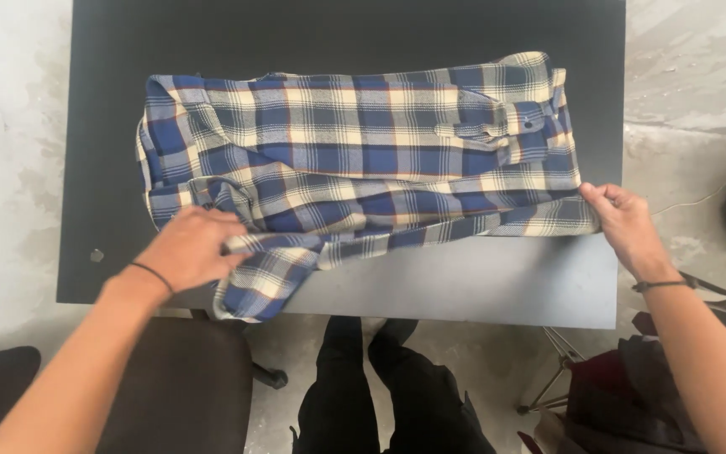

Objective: The person picks up a plaid shirt from a chair, spreads it out on a table, buttons several buttons, and folds the sleeves and body of the shirt into a rectangular shape before placing it back on the chair.

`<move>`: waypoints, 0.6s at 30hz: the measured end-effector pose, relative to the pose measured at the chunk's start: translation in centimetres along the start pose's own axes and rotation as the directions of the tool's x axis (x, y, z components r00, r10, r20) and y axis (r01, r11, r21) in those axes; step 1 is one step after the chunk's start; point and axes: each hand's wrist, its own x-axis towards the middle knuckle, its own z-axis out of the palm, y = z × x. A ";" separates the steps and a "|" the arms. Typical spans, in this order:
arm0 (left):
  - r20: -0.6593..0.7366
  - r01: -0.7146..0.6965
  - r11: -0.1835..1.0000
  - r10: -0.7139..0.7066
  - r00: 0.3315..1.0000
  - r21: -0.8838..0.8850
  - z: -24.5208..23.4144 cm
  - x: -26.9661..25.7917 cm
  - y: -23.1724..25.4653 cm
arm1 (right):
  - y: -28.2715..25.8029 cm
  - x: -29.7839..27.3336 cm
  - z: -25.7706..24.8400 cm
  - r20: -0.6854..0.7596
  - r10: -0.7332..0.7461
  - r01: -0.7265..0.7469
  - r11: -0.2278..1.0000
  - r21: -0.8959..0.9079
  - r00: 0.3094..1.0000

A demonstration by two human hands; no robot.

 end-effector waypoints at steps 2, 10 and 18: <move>0.048 0.239 0.961 -0.234 0.971 -0.137 -1.5 0.0 -1.2 | -0.8 0.3 0.4 -0.017 0.001 -0.001 1.000 0.031 1.000; -0.251 0.369 0.870 -0.457 0.853 -0.328 -4.0 2.3 -2.9 | -4.1 3.6 1.4 -0.186 -0.210 0.195 0.976 -0.094 0.960; -0.666 0.356 0.918 -0.377 0.644 -0.176 1.2 3.7 -2.3 | -2.4 4.9 4.1 -0.291 -0.495 0.366 0.841 -0.400 0.819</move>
